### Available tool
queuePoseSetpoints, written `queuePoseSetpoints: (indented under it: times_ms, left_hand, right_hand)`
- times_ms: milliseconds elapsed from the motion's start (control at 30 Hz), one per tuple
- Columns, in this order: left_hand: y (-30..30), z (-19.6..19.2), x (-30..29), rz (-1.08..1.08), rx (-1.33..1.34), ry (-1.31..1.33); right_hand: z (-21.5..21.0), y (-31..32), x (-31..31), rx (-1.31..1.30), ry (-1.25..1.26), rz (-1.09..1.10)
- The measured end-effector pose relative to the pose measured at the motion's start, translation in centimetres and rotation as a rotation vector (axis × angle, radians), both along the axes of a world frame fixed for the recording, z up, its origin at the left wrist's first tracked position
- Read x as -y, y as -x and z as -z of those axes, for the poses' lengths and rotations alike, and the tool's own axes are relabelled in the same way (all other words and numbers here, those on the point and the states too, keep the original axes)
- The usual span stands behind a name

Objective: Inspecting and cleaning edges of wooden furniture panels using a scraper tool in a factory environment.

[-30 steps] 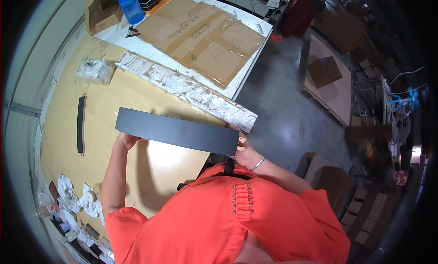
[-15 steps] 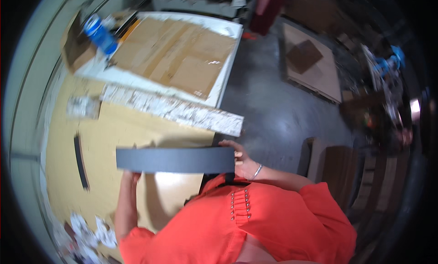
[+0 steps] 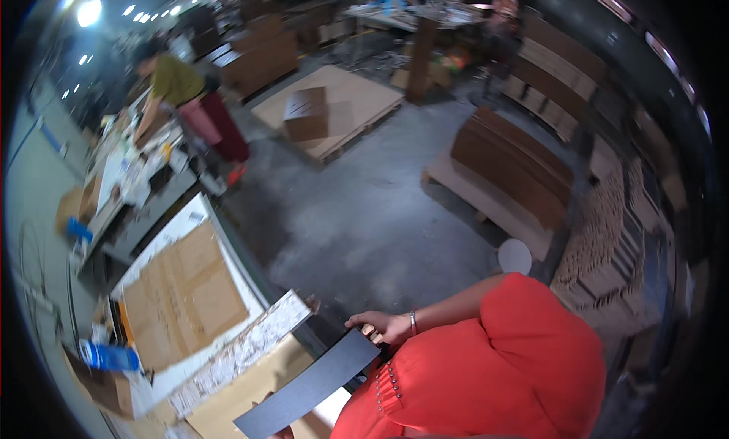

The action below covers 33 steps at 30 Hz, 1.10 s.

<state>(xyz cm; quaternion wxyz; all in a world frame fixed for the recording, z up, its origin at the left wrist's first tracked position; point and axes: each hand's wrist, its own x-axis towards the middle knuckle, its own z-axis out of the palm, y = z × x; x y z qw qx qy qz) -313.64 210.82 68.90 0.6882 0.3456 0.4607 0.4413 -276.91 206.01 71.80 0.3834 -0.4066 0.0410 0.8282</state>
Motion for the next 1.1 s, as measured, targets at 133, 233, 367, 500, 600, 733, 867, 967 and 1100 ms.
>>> queuePoseSetpoints:
  times_ms: [133, 233, 367, 500, 600, 733, 867, 967, 1100]
  left_hand:
    - [-5.8, -0.9, -3.4, 0.207, 0.01, -0.065]
    - [-10.9, -1.5, -4.1, 0.359, 0.015, -0.104]
    - [-18.4, -2.2, -3.2, 0.531, 0.022, -0.144]
    - [-27.2, -2.4, -0.8, 0.668, 0.048, -0.167]
    - [-33.9, -1.9, 1.9, 0.817, 0.063, -0.152]
    - [-44.2, -0.9, 6.2, 1.037, 0.101, -0.128]
    - [-53.8, -0.5, 10.8, 1.273, 0.13, -0.106]
    - [-60.4, 0.0, 14.8, 1.442, 0.15, -0.086]
    - [-67.6, -0.1, 20.1, 1.641, 0.162, -0.067]
  right_hand:
    - [-3.5, -1.8, 3.1, 0.179, -0.006, 0.142]
    - [-3.4, -4.8, 7.0, 0.241, -0.057, 0.205]
    - [-0.4, -10.0, 12.9, 0.209, -0.199, 0.323]
    - [-0.1, -15.6, 19.5, 0.23, -0.075, 0.51]
    - [1.2, -20.1, 26.0, 0.179, -0.169, 0.575]
    - [-2.0, -24.0, 35.0, 0.322, -0.153, 0.804]
    - [-1.9, -26.2, 42.9, 0.332, -0.219, 1.154]
    - [0.6, -27.2, 49.0, 0.154, -0.318, 1.307]
    - [4.0, -27.6, 54.3, 0.232, -0.144, 1.6]
